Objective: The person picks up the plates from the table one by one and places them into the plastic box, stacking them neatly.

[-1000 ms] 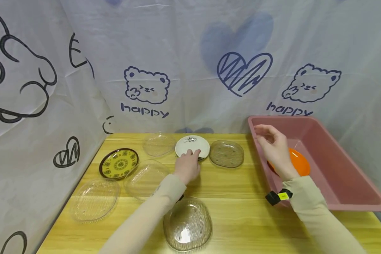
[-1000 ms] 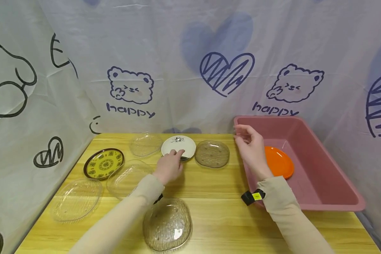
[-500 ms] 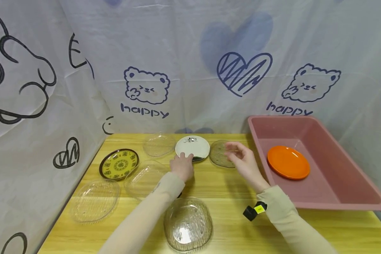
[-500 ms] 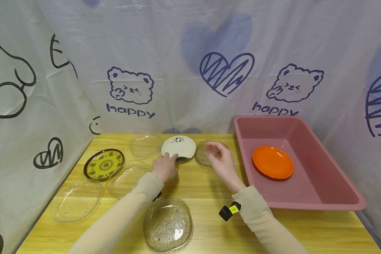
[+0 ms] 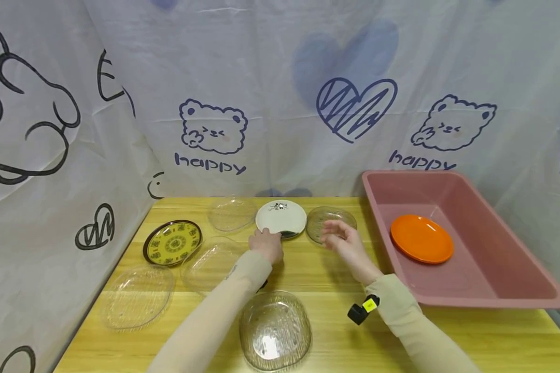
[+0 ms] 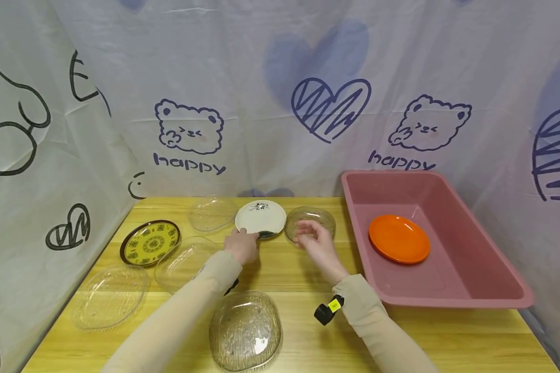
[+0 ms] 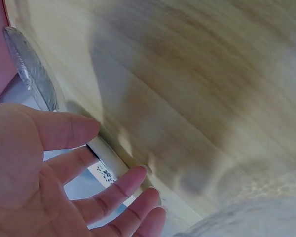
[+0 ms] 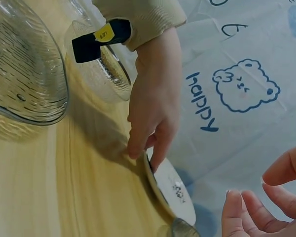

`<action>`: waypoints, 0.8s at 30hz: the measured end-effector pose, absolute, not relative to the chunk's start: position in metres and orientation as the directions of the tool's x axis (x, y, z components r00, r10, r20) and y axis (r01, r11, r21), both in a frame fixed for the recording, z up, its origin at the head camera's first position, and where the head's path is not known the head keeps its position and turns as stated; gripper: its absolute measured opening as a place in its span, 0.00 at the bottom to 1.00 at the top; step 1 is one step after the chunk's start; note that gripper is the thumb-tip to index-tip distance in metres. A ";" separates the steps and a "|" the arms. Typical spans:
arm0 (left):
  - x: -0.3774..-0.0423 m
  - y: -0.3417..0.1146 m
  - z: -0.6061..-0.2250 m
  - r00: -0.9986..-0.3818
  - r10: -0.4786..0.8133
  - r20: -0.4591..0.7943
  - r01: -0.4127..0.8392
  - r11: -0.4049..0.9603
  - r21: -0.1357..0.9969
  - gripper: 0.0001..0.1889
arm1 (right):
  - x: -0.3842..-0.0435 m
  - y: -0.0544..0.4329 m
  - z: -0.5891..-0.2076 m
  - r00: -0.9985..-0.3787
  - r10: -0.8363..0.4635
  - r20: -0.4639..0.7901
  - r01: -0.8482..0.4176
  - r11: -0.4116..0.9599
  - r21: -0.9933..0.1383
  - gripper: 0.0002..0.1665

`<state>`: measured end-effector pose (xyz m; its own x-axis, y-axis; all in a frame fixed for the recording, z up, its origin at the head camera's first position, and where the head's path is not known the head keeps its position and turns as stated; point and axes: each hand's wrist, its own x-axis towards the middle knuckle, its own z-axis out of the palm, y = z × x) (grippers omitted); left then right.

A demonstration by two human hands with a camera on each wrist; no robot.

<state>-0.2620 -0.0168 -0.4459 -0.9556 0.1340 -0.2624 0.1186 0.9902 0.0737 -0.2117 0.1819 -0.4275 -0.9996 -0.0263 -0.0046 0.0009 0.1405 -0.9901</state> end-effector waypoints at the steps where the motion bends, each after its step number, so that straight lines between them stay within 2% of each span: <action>1: -0.262 -0.017 -0.447 -0.955 0.132 -0.266 0.118 0.991 0.069 0.23 | -0.212 0.182 -0.429 -1.000 -0.027 -0.014 0.010 0.134 -0.991 0.25; 9: -0.263 -0.023 -0.446 -0.948 0.126 -0.292 0.109 0.991 0.076 0.21 | -0.211 0.182 -0.437 -0.997 -0.034 -0.076 0.073 0.076 -0.994 0.25; 24: -0.258 -0.043 -0.427 -0.943 0.187 -0.276 0.145 0.976 0.165 0.09 | -0.216 0.184 -0.444 -0.991 -0.036 -0.133 0.132 0.029 -0.991 0.25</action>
<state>-0.2576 -0.0430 -0.4269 -0.9428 0.1869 -0.2760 0.1451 0.9756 0.1648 -0.2157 0.1836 -0.4445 -0.9905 -0.0362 -0.1326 0.1316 0.0293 -0.9909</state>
